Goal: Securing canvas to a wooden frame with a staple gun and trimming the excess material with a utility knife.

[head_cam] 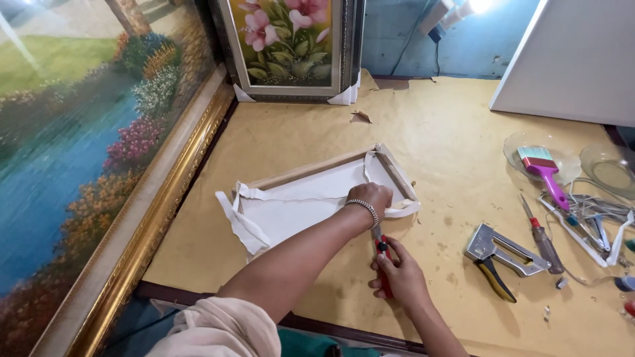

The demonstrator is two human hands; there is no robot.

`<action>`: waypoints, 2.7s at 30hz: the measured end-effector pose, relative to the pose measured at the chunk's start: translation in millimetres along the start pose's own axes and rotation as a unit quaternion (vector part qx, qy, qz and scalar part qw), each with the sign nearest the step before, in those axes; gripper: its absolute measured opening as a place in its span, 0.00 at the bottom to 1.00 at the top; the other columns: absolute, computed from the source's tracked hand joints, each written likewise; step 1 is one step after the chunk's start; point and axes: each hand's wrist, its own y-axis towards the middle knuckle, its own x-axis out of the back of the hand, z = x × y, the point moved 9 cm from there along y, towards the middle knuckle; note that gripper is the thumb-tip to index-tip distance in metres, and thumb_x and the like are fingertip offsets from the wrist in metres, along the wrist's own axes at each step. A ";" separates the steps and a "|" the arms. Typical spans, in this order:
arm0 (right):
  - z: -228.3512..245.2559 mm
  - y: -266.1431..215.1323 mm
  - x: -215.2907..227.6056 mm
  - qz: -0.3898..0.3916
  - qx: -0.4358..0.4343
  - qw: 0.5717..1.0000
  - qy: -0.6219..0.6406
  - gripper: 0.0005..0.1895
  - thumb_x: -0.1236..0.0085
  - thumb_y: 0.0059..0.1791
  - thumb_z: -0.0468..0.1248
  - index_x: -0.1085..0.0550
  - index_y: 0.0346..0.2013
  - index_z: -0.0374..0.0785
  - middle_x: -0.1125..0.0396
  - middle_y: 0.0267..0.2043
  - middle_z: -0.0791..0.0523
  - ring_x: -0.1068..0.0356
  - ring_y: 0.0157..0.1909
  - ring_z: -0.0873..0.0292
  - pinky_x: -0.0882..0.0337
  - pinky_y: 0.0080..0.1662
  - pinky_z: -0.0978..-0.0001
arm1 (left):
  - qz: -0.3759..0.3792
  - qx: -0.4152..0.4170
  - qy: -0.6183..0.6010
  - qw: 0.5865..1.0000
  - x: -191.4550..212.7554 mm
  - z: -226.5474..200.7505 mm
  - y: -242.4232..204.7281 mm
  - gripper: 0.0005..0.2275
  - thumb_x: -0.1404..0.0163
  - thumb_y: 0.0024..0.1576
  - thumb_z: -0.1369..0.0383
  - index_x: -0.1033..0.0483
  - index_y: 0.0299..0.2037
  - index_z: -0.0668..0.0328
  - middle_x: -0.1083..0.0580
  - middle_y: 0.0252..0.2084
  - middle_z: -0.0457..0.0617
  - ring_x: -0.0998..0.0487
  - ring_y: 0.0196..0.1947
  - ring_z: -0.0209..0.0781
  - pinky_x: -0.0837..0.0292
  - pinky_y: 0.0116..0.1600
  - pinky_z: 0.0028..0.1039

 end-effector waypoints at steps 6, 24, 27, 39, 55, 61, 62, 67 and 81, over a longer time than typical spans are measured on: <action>18.8 12.6 14.8 -0.040 0.013 0.999 -0.026 0.20 0.60 0.47 0.31 0.38 0.54 0.47 0.42 0.25 0.50 0.46 0.15 0.54 0.49 0.18 0.67 | -0.024 -0.082 0.029 0.996 -14.1 -14.1 43.1 0.12 0.63 0.48 0.68 0.26 0.30 0.33 0.34 0.40 0.50 0.30 0.41 0.46 0.42 0.51 0.32; 29.8 37.3 25.5 -0.077 0.096 0.918 -0.376 0.22 0.60 0.42 0.43 0.35 0.52 0.57 0.31 0.42 0.59 0.33 0.42 0.59 0.39 0.43 0.72 | -0.005 -0.124 0.033 0.992 -10.7 -16.9 44.0 0.12 0.66 0.47 0.74 0.33 0.37 0.49 0.30 0.38 0.57 0.27 0.36 0.55 0.32 0.36 0.36; 30.0 37.8 22.8 -0.087 0.085 0.941 -0.316 0.23 0.58 0.42 0.41 0.34 0.52 0.55 0.30 0.39 0.60 0.34 0.41 0.63 0.41 0.45 0.76 | 0.007 -0.097 0.007 0.995 -8.2 -10.1 48.6 0.12 0.65 0.48 0.74 0.33 0.36 0.44 0.32 0.38 0.54 0.28 0.35 0.52 0.33 0.35 0.33; -13.4 -17.9 -39.4 0.038 0.013 0.985 -0.167 0.20 0.60 0.45 0.35 0.33 0.51 0.51 0.39 0.23 0.54 0.50 0.13 0.63 0.50 0.15 0.76 | -0.013 -0.090 -0.058 0.994 -7.0 -3.5 64.9 0.06 0.58 0.46 0.66 0.33 0.33 0.47 0.30 0.35 0.54 0.29 0.34 0.51 0.35 0.34 0.34; 16.9 27.9 85.6 -0.177 0.132 0.852 -0.474 0.27 0.61 0.43 0.41 0.42 0.58 0.50 0.45 0.51 0.49 0.43 0.54 0.49 0.42 0.54 0.61 | -0.189 0.163 -0.141 0.958 -1.6 163.3 -55.4 0.06 0.46 0.43 0.63 0.28 0.16 0.43 0.33 0.41 0.35 0.39 0.50 0.40 0.45 0.53 0.32; 10.7 46.9 92.8 -0.180 0.172 0.799 -0.548 0.27 0.57 0.42 0.42 0.42 0.57 0.52 0.45 0.51 0.52 0.48 0.56 0.50 0.39 0.52 0.53 | -0.215 0.165 -0.168 0.948 -29.1 183.4 -50.2 0.13 0.62 0.37 0.84 0.31 0.16 0.50 0.30 0.26 0.47 0.30 0.29 0.47 0.34 0.32 0.32; 11.5 48.8 91.8 -0.176 0.171 0.781 -0.574 0.29 0.55 0.41 0.43 0.43 0.58 0.52 0.46 0.52 0.53 0.46 0.55 0.50 0.37 0.50 0.53 | -0.179 0.195 -0.191 0.945 -23.8 177.6 -54.6 0.11 0.58 0.40 0.81 0.28 0.20 0.50 0.29 0.30 0.49 0.28 0.32 0.47 0.31 0.36 0.31; 48.2 34.1 82.7 -0.181 0.174 0.765 -0.594 0.32 0.50 0.38 0.49 0.44 0.56 0.53 0.48 0.57 0.57 0.47 0.58 0.52 0.41 0.51 0.48 | -0.297 0.040 -0.340 0.891 61.4 104.3 -60.0 0.04 0.47 0.37 0.73 0.29 0.19 0.51 0.29 0.21 0.40 0.29 0.24 0.33 0.35 0.32 0.22; 198.2 17.1 -54.6 0.191 0.353 0.891 -0.211 0.16 0.39 0.34 0.37 0.25 0.36 0.44 0.32 0.29 0.59 0.35 0.35 0.62 0.36 0.41 0.64 | -0.282 -0.436 -0.776 0.359 296.1 -91.4 -114.0 0.11 0.47 0.47 0.78 0.32 0.39 0.62 0.30 0.30 0.47 0.25 0.30 0.35 0.26 0.37 0.23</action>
